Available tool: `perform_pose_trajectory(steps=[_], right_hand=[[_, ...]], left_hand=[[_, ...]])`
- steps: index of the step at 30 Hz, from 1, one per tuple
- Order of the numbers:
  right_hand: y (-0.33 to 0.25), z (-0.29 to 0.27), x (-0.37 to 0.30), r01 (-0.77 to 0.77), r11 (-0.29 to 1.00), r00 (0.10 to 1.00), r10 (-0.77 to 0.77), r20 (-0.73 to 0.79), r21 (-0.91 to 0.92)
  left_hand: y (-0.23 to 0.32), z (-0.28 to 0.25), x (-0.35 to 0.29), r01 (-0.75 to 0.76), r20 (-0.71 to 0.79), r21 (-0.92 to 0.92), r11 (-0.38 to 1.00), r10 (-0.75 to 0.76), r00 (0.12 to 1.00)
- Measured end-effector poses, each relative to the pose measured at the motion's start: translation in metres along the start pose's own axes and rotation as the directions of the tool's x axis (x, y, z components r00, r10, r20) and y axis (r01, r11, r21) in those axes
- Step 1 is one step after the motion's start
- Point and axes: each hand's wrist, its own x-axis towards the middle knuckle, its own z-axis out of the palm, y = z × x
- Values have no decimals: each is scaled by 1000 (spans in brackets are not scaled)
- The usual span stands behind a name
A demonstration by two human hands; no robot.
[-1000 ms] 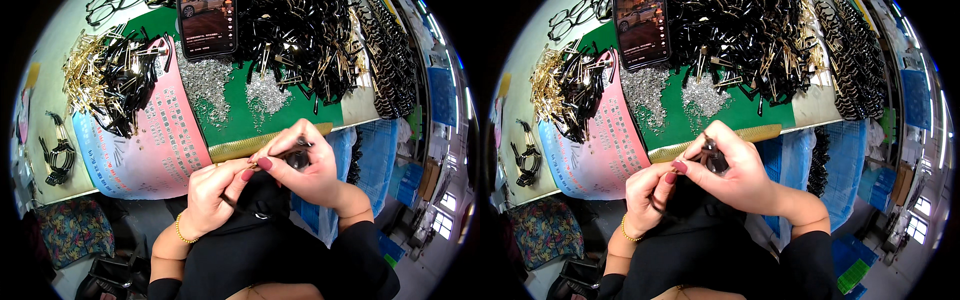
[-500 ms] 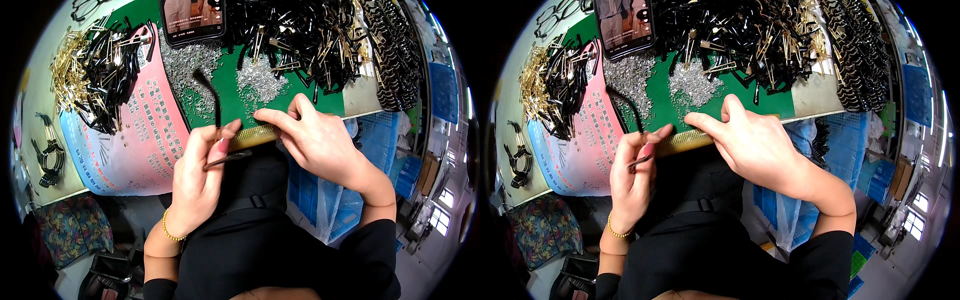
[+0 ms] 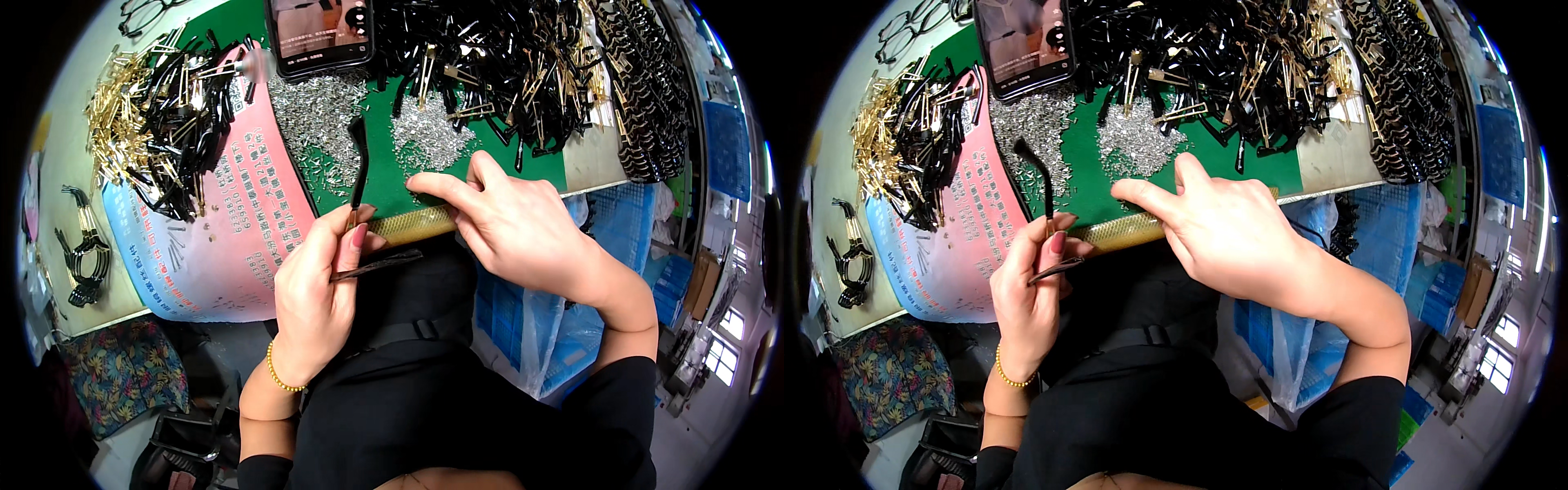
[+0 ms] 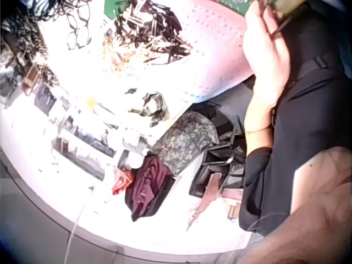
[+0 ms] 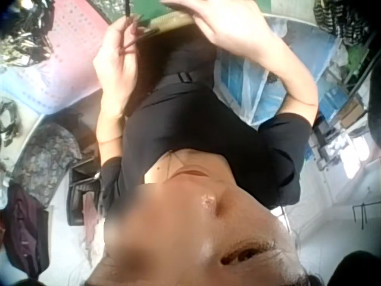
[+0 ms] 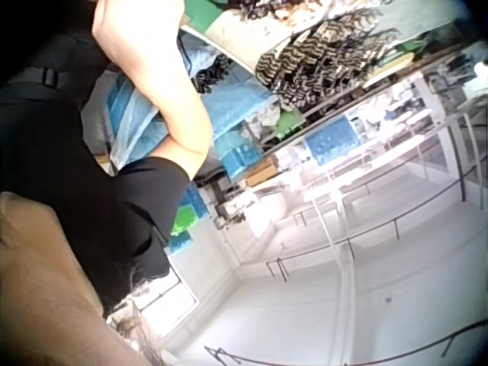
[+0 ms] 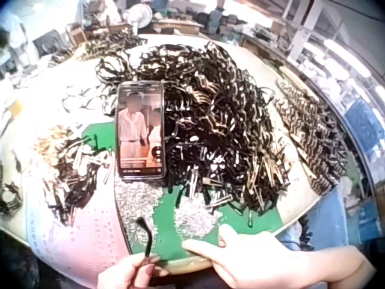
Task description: The person assembles eyeglasses by attaching temple arms to the frame using a screwdriver. They repeatedly pick up temple arms, align them with the frame, and tighten screws to secure them. The process is repeated for multiple pairs of glasses on a cluttered workbench.
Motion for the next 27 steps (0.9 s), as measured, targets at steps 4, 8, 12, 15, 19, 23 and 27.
perform_pose_trajectory(steps=[4,8,12,15,19,23,27], right_hand=[[-4,0,4,49,911,998,-62,17,409],[-31,-30,14,-442,359,876,-27,482,822],[-33,-29,18,-486,302,855,-31,518,820],[-33,-28,20,-493,316,852,-13,523,811],[-27,-26,14,-544,97,831,-74,551,833],[-25,-26,11,-605,-11,795,-69,603,797],[-29,3,-4,66,974,998,-60,-35,218]], left_hand=[[-2,1,2,-24,-11,49,999,25,1000],[-3,2,2,-50,-21,49,998,51,998],[-6,4,3,-109,-43,72,991,113,993],[-14,8,2,-225,-72,199,954,243,967],[-20,11,6,-433,-43,526,732,531,846],[-28,7,6,-470,-1,448,760,526,850],[-14,6,11,-460,-7,483,745,529,849]])
